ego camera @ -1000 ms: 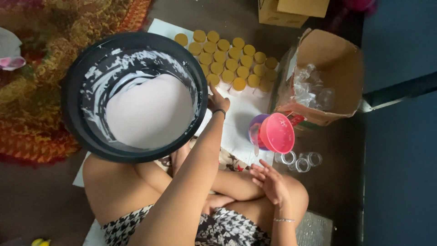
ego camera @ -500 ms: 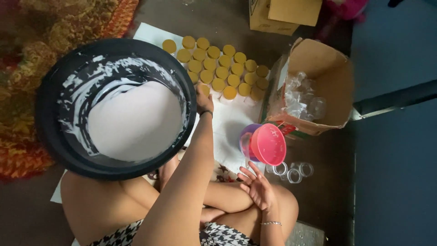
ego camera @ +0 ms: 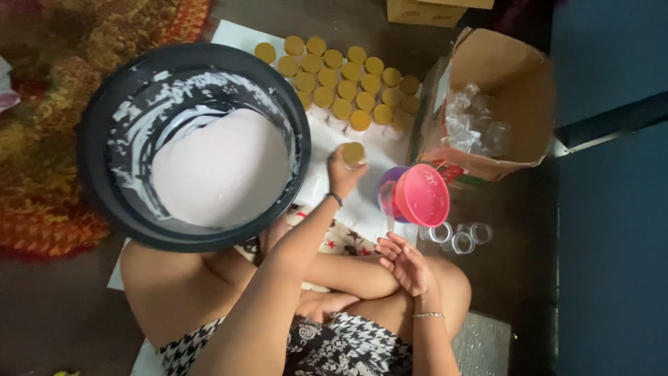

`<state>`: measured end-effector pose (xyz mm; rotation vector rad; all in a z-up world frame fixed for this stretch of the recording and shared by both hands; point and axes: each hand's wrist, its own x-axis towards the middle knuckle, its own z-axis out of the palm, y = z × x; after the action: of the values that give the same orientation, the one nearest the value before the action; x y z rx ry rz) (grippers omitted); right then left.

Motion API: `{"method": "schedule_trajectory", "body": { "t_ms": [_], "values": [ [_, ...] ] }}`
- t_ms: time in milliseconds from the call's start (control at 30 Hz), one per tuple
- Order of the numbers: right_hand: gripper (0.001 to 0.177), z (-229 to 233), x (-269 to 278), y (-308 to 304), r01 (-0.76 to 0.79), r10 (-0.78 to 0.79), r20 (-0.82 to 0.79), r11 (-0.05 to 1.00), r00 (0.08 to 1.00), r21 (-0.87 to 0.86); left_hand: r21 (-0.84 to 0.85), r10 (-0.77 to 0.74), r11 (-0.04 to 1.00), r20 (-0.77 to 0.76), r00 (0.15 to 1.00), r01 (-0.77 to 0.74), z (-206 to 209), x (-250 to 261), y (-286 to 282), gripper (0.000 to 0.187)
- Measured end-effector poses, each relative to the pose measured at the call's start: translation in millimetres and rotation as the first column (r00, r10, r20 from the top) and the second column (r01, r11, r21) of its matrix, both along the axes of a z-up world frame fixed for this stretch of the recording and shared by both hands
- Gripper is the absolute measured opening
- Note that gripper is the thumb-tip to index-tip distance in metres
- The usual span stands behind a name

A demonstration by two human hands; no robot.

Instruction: Filling small yellow jars with a white cream-like substance from a large bowl using a small plastic cup.

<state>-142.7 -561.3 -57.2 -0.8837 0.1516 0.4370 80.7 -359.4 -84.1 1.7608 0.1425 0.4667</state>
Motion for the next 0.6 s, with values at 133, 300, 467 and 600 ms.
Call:
{"method": "schedule_trajectory", "body": {
  "t_ms": [133, 300, 467, 600],
  "values": [
    [0.058, 8, -5, 4, -0.014, 0.014, 0.013, 0.999, 1.000, -0.032, -0.138, -0.092, 0.986, 0.017, 0.996, 0.093, 37, -46, 3, 0.079],
    [0.037, 32, -1, 39, 0.022, 0.010, 0.090, 0.939, 0.996, -0.344, -0.102, -0.259, 0.952, 0.236, 0.937, 0.288, 77, -76, 49, 0.082],
    [0.041, 104, 37, 142, 0.198, 0.003, 0.270, 0.672, 0.963, -0.714, -0.050, -0.147, 0.985, 0.283, 0.948, 0.168, 83, -82, 107, 0.081],
    [0.064, 138, 72, 209, 0.424, 0.076, 0.538, 0.529, 0.839, -0.736, -0.063, -0.067, 0.995, 0.225, 0.972, 0.083, 74, -85, 138, 0.079]
  ]
}}
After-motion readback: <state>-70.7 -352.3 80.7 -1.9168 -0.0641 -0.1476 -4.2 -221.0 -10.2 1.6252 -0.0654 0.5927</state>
